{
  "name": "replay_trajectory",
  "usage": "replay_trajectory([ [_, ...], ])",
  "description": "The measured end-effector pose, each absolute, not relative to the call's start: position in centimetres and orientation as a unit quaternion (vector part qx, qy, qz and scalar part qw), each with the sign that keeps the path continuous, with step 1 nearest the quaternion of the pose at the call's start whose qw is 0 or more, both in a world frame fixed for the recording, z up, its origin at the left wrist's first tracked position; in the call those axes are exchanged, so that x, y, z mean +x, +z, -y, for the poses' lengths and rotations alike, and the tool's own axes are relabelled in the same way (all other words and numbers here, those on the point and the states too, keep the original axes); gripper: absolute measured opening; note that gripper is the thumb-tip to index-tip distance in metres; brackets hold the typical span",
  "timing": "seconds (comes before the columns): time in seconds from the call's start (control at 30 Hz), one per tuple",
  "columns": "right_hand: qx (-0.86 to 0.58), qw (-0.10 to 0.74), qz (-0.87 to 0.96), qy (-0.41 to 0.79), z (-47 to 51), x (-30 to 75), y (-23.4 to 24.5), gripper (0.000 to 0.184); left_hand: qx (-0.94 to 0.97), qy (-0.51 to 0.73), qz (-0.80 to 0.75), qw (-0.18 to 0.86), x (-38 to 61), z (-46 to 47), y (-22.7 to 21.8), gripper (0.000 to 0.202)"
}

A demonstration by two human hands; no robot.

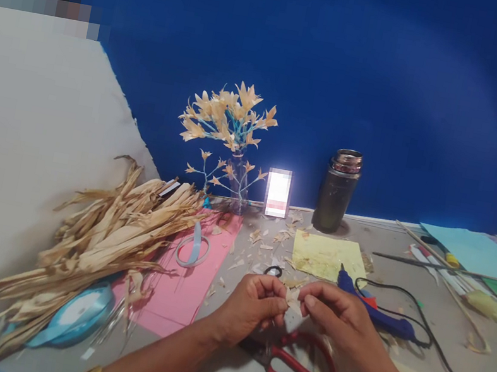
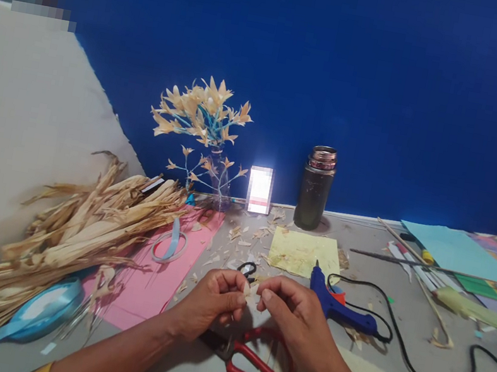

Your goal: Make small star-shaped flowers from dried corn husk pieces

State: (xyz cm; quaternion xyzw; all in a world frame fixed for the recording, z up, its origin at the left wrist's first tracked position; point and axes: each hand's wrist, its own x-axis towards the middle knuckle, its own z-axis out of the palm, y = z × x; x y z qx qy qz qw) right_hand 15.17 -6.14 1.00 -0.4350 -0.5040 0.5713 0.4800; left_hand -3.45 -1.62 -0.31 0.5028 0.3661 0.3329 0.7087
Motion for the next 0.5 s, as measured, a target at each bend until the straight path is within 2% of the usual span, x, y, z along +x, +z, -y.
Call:
replay_trajectory([
  [0.5,-0.464,0.44,0.573,0.512,5.81,15.26,0.68,0.03,0.476,0.373,-0.382,0.699,-3.42,1.51,-0.55,0.034],
])
